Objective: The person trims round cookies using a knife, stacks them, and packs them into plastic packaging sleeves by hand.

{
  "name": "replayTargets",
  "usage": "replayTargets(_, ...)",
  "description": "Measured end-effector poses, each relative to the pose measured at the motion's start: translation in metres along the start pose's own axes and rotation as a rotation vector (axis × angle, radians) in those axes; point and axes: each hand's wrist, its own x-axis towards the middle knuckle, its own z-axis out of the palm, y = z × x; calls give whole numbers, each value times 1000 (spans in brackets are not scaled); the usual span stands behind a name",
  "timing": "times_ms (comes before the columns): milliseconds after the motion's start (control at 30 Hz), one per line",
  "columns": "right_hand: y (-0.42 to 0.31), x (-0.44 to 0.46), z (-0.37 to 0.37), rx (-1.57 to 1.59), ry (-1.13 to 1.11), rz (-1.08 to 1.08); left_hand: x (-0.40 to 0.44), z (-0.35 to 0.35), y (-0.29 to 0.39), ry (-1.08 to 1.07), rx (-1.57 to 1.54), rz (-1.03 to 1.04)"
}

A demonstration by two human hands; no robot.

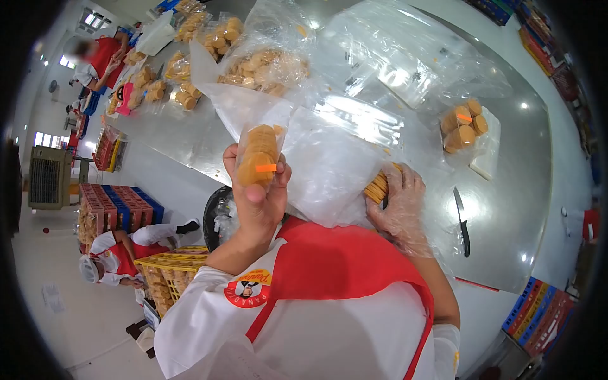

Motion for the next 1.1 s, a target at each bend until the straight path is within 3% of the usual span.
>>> replayTargets(333, 8, -2, 6, -23, 56, -39, -7, 9, 4, -44, -53, -2)
replayTargets(433, 11, 1, 3, 44, 53, -75, -1, -4, -8, -8, 125, 28)
replayTargets(533, 12, 3, -10, 47, 80, -139, 9, -21, -15, -16, 347, -116)
replayTargets(667, 23, 6, -7, -39, 27, -135, 20, -40, -38, -92, 1233, -100)
replayTargets(767, 25, 4, -13, 44, 42, -124, 20, -46, -49, -210, 1564, -33)
replayTargets(933, 17, 0, -41, 465, 60, 46, 22, -39, -44, -282, 1674, 0)
replayTargets(1033, 6, -2, -64, 720, -5, 128, 15, -17, -30, -156, 1697, 56)
replayTargets(1067, 3, -3, -70, 734, -28, 141, 15, -23, -28, -188, 1783, 282)
replayTargets(1100, 0, -4, -74, 749, -55, 153, 12, -18, -24, -214, 1693, 251)
